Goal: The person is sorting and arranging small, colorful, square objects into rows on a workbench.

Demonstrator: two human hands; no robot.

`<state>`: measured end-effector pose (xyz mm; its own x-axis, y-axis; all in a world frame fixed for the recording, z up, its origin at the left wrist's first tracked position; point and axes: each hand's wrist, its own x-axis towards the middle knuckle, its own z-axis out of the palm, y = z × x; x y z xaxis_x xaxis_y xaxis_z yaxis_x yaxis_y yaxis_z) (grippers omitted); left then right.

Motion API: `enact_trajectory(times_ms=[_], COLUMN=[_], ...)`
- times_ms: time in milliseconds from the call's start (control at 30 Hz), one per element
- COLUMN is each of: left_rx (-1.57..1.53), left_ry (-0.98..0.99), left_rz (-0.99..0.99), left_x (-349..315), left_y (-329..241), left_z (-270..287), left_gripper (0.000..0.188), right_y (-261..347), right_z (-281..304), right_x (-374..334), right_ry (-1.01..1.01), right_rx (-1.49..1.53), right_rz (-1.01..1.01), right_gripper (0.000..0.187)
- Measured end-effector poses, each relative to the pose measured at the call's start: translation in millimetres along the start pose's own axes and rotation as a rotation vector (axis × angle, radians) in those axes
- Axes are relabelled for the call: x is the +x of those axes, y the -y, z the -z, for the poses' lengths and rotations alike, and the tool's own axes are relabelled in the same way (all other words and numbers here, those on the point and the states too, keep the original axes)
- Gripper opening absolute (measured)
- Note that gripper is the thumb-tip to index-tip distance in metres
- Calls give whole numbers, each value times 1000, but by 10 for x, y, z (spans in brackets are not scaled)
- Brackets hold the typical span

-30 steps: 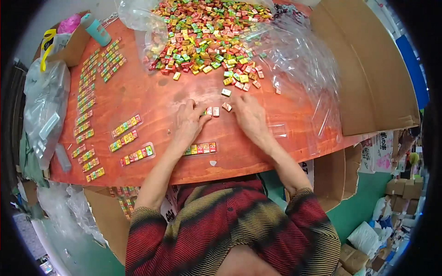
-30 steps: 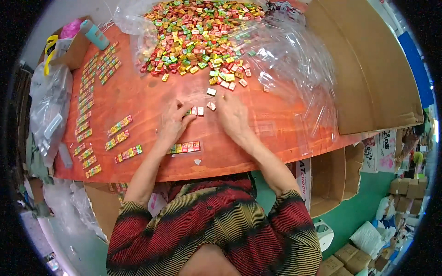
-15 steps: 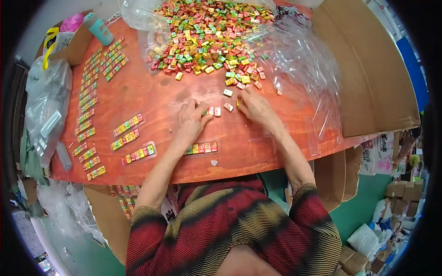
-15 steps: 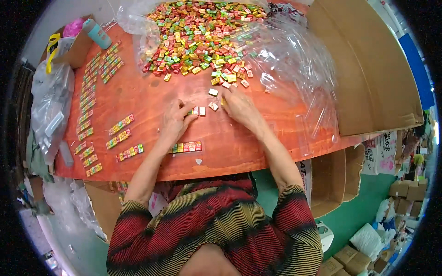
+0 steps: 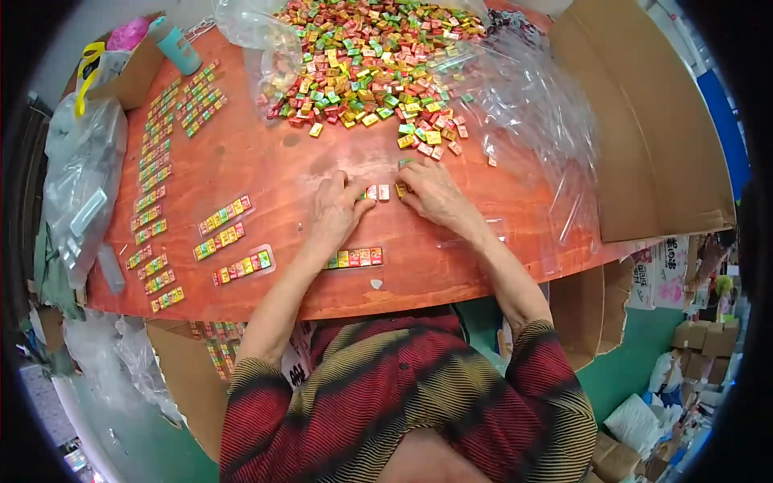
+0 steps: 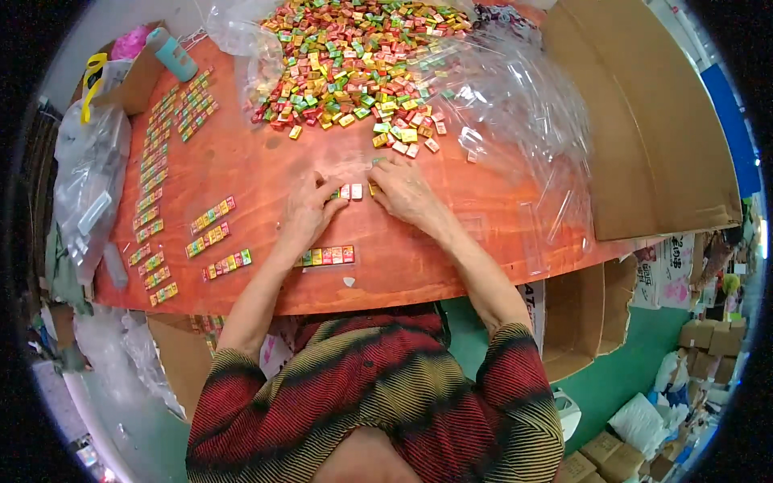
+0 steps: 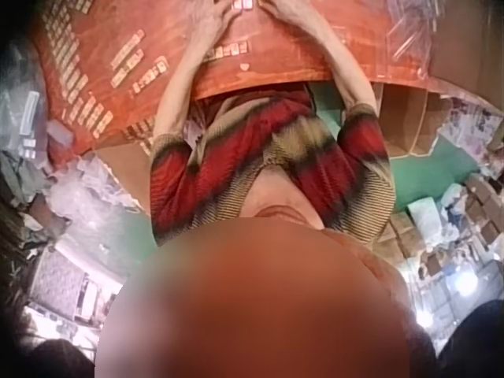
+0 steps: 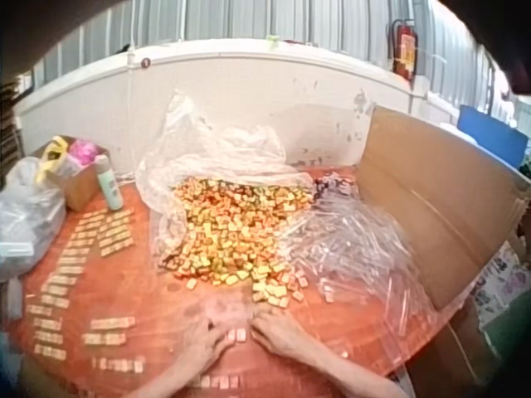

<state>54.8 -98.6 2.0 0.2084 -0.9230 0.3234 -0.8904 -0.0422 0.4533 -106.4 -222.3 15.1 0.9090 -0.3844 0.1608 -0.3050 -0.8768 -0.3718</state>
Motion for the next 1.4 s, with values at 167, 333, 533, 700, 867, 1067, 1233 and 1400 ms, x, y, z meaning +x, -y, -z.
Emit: enact_trajectory(times_ms=[167, 333, 533, 700, 867, 1067, 1233, 1400], left_rx=[-7, -55, -124, -111, -73, -63, -64, -61], left_ry=[6, 47, 82, 94, 69, 81, 82, 73], left_rz=[2, -14, -34, -56, -61, -45, -45, -51], left_x=[6, 18, 15, 35, 56, 43, 40, 36], left_y=[-44, -53, -16, -54, -70, -86, -82, -84], left_z=[-30, -29, 38, -40, -55, -34, -40, -49], left_gripper=[33, 38, 38, 37, 33, 32, 31, 31], right_y=[51, 46, 108, 41, 45, 26, -34, -14], right_z=[-126, -158, 23, -69, 11, 82, 59, -31], right_x=[-50, -93, -148, -163, -251, -345, -379, -304], right_ry=[-112, -128, 11, 9, -50, -24, -36, -183], right_rx=[148, 161, 181, 259, 358, 207, 158, 210], right_rz=[-1, 17, -152, -168, -121, -251, -254, -387], right_gripper=[34, 47, 51, 48, 44, 32, 20, 20])
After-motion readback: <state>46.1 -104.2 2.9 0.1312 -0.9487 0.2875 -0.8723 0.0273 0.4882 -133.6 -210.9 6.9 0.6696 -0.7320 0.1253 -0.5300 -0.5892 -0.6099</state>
